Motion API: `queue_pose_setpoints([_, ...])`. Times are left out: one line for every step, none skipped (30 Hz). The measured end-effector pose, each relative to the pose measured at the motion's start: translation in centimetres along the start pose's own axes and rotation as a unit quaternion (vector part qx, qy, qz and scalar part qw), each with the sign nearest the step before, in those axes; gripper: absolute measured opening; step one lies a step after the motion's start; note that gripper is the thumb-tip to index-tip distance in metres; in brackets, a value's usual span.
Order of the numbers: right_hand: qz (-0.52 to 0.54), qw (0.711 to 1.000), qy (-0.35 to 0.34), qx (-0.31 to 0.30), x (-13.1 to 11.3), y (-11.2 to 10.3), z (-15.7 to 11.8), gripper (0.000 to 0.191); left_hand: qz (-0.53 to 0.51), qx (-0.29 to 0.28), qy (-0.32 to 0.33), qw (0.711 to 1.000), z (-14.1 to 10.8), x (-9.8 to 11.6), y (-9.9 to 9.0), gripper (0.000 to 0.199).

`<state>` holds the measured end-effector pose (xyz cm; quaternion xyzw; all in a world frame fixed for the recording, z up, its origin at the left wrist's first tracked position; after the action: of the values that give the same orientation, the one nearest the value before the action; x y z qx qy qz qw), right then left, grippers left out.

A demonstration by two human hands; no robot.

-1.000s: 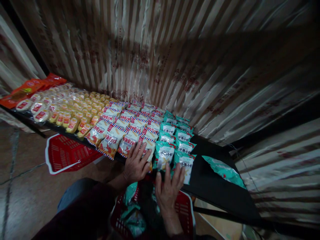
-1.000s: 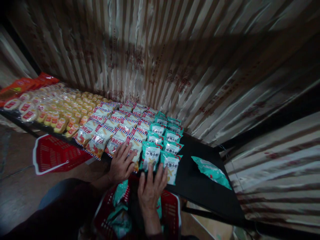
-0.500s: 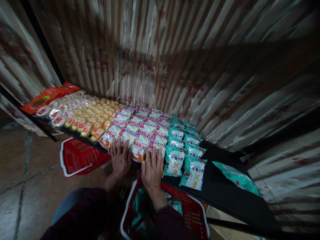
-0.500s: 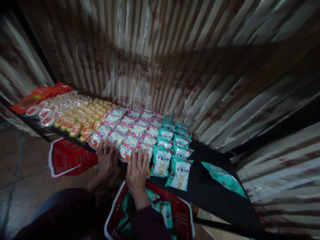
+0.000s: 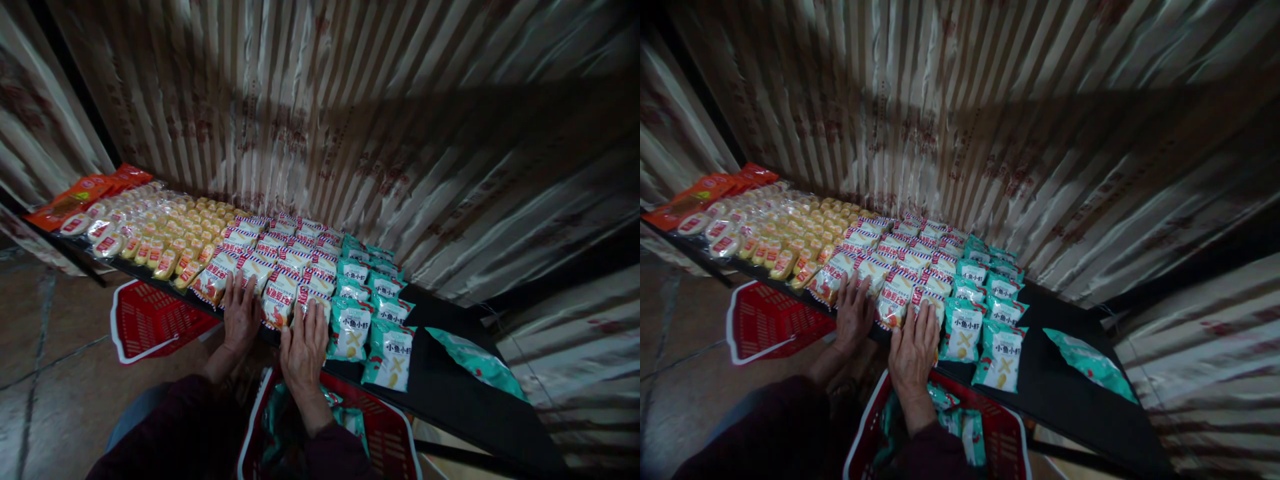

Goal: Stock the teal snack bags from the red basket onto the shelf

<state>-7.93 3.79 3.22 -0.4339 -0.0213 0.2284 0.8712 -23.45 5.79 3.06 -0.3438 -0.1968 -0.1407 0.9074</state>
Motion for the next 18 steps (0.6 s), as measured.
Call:
queue_pose_setpoints([-0.002,1.000,0.000,-0.001,0.0,0.1,0.0,0.056,0.005,-0.004,0.000,1.000,0.0,0.0,0.1,0.050])
queue_pose_setpoints([-0.004,1.000,0.000,-0.002,0.1,0.2,0.0,0.056,0.012,-0.011,0.001,1.000,0.0,0.0,0.3,0.050])
queue_pose_setpoints([-0.004,1.000,-0.002,-0.005,0.1,0.4,-0.1,0.056,0.020,-0.017,0.005,1.000,0.0,0.0,0.4,0.050])
queue_pose_setpoints([-0.004,1.000,-0.003,-0.007,0.2,0.5,-0.1,0.057,0.026,-0.023,0.009,0.999,-0.1,0.1,0.6,0.051])
queue_pose_setpoints([-0.002,1.000,-0.004,-0.009,0.2,0.6,-0.2,0.057,0.032,-0.027,0.013,0.999,-0.2,0.1,0.7,0.052])
queue_pose_setpoints([-0.002,1.000,-0.006,-0.010,0.3,0.6,-0.2,0.057,0.036,-0.028,0.015,0.999,-0.3,0.2,0.8,0.053])
queue_pose_setpoints([-0.001,1.000,-0.008,-0.009,0.4,0.6,-0.2,0.057,0.038,-0.028,0.016,0.999,-0.4,0.2,0.8,0.054])
queue_pose_setpoints([-0.001,1.000,-0.012,-0.006,0.4,0.5,-0.2,0.057,0.038,-0.026,0.017,0.999,-0.5,0.2,0.8,0.056])
queue_pose_setpoints([-0.002,1.000,-0.016,-0.003,0.5,0.4,-0.2,0.057,0.037,-0.022,0.018,0.999,-0.5,0.3,0.8,0.057])
queue_pose_setpoints([-0.004,1.000,-0.018,0.001,0.6,0.2,-0.2,0.056,0.035,-0.017,0.020,0.999,-0.6,0.4,0.7,0.059])
queue_pose_setpoints([-0.006,1.000,-0.019,0.006,0.7,0.0,-0.2,0.056,0.033,-0.011,0.022,0.999,-0.7,0.5,0.7,0.061])
queue_pose_setpoints([-0.008,1.000,-0.020,0.009,0.9,-0.1,-0.2,0.055,0.032,-0.007,0.025,0.999,-0.7,0.6,0.6,0.063])
queue_pose_setpoints([-0.009,1.000,-0.021,0.011,1.0,-0.2,-0.1,0.054,0.032,-0.006,0.028,0.999,-0.7,0.7,0.6,0.064])
queue_pose_setpoints([-0.011,1.000,-0.022,0.011,1.1,-0.2,-0.1,0.053,0.034,-0.006,0.029,0.999,-0.8,0.8,0.6,0.065])
queue_pose_setpoints([-0.012,1.000,-0.024,0.011,1.2,-0.1,-0.1,0.052,0.036,-0.009,0.029,0.999,-0.8,0.8,0.6,0.065])
queue_pose_setpoints([-0.013,1.000,-0.025,0.009,1.3,0.0,-0.1,0.052,0.039,-0.014,0.028,0.999,-0.8,0.9,0.7,0.064])
queue_pose_setpoints([-0.014,1.000,-0.024,0.009,1.3,0.2,-0.1,0.052,0.041,-0.019,0.026,0.999,-0.7,0.9,0.7,0.063])
queue_pose_setpoints([-0.013,1.000,-0.021,0.010,1.4,0.4,-0.1,0.053,0.041,-0.022,0.025,0.999,-0.7,0.9,0.8,0.062])
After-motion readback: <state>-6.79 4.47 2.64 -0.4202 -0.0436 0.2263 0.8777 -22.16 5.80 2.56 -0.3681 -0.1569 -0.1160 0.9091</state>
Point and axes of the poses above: each hand's wrist, its own z-axis towards the middle knuckle, its own y-axis out of the palm, x = y × z, the point moved 3 cm from there along z, towards the middle knuckle, and after that the axes turned 3 degrees about -y, right-handed, at the moved point
